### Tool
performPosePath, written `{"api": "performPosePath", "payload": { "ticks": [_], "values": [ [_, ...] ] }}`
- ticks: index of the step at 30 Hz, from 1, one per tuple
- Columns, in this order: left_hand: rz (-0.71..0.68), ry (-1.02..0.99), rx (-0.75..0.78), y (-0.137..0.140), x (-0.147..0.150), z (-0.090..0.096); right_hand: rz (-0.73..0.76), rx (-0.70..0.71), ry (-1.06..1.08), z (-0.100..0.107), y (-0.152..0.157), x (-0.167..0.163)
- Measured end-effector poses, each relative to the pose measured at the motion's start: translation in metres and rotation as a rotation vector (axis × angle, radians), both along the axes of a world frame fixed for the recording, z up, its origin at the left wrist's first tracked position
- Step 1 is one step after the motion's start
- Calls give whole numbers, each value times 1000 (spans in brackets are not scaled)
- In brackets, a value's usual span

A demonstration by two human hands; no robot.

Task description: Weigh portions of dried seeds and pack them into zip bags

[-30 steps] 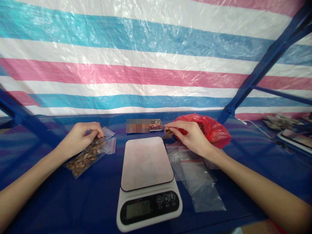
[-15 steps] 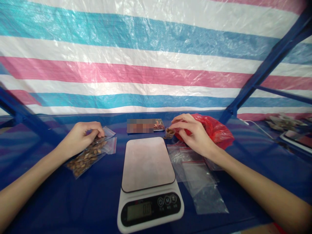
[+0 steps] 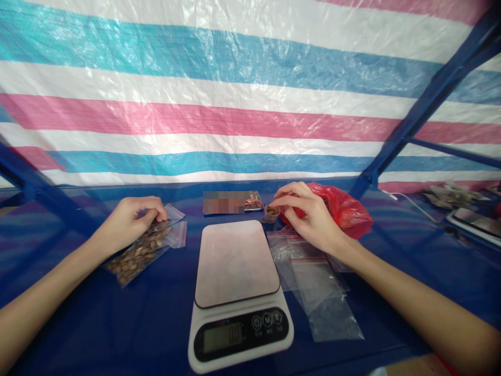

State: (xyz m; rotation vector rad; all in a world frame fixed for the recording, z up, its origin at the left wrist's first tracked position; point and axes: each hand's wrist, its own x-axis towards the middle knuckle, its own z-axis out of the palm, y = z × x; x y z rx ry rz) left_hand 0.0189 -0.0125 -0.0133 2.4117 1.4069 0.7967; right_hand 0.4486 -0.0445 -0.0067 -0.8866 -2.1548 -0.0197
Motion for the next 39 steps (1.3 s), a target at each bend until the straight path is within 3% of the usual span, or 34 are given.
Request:
{"api": "performPosePath", "payload": {
  "ticks": [9,16,21,28,39],
  "values": [
    [-7,-14,10,0,2,0,-7,-31,-316,-10,-1,-7],
    [-23,7,-19,0,1,0,-28,19,-395,-11,2,-8],
    [-24,8,-23,-1,0,-1,6,11,-360,-11,0,-11],
    [-18,-6,3,0,4,1,-99,132,-43,-1,1,-1],
    [-3,14,-15,-2,5,1,-109,21,-123,-8,14,11]
  ]
}}
